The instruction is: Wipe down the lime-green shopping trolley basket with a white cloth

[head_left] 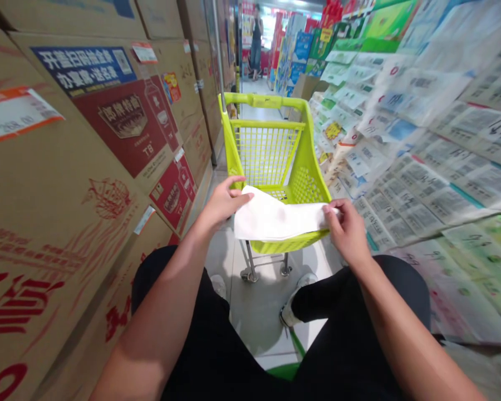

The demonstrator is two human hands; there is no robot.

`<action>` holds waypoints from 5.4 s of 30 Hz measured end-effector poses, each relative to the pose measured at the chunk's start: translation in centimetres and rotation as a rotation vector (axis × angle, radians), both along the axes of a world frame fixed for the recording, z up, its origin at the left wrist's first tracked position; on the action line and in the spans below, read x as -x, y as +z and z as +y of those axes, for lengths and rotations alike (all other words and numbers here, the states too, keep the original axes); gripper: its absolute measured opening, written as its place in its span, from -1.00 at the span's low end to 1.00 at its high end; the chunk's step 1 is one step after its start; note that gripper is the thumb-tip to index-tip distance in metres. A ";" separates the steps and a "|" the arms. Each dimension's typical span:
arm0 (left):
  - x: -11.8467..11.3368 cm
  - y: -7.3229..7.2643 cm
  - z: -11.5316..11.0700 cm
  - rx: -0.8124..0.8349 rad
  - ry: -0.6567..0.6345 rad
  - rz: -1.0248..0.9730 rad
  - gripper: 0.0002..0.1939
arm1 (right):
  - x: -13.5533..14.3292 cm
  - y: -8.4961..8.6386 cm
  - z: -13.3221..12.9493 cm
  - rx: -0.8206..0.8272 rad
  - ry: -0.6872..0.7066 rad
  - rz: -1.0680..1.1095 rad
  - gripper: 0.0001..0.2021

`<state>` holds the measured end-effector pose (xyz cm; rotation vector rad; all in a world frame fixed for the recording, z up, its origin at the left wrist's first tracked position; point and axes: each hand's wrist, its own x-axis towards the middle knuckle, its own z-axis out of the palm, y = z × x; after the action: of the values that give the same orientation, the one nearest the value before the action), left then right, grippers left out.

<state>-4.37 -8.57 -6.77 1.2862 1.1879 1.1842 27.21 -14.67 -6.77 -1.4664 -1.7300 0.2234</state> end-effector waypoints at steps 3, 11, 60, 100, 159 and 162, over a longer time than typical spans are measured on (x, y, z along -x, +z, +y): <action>0.5 1.0 -1.3 0.071 -0.229 0.016 -0.32 | -3.1 0.5 0.6 -0.008 -0.026 -0.109 -0.68; 3.5 1.6 -2.1 0.065 -0.451 0.221 -0.31 | 0.5 1.6 0.2 -0.221 0.144 -0.251 -0.70; -3.9 -3.9 0.3 0.095 0.060 -0.326 0.02 | 9.9 -0.3 -2.7 0.167 0.373 -1.018 -0.48; -4.5 -5.0 1.0 -0.103 0.019 -0.193 -0.42 | 12.1 0.1 -2.0 0.213 0.432 -1.002 -0.48; -0.8 -4.1 4.9 -0.207 0.183 -0.028 -0.40 | 7.4 0.7 -5.5 0.104 0.398 -0.879 -0.45; -0.4 -3.0 3.7 -0.547 0.407 0.277 -0.53 | 4.7 0.4 -5.0 -0.039 0.250 -0.819 -0.42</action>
<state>-4.01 -4.83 -9.76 1.7040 1.4285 1.7552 22.53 -19.69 -6.33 -1.4000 -2.5501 -0.3339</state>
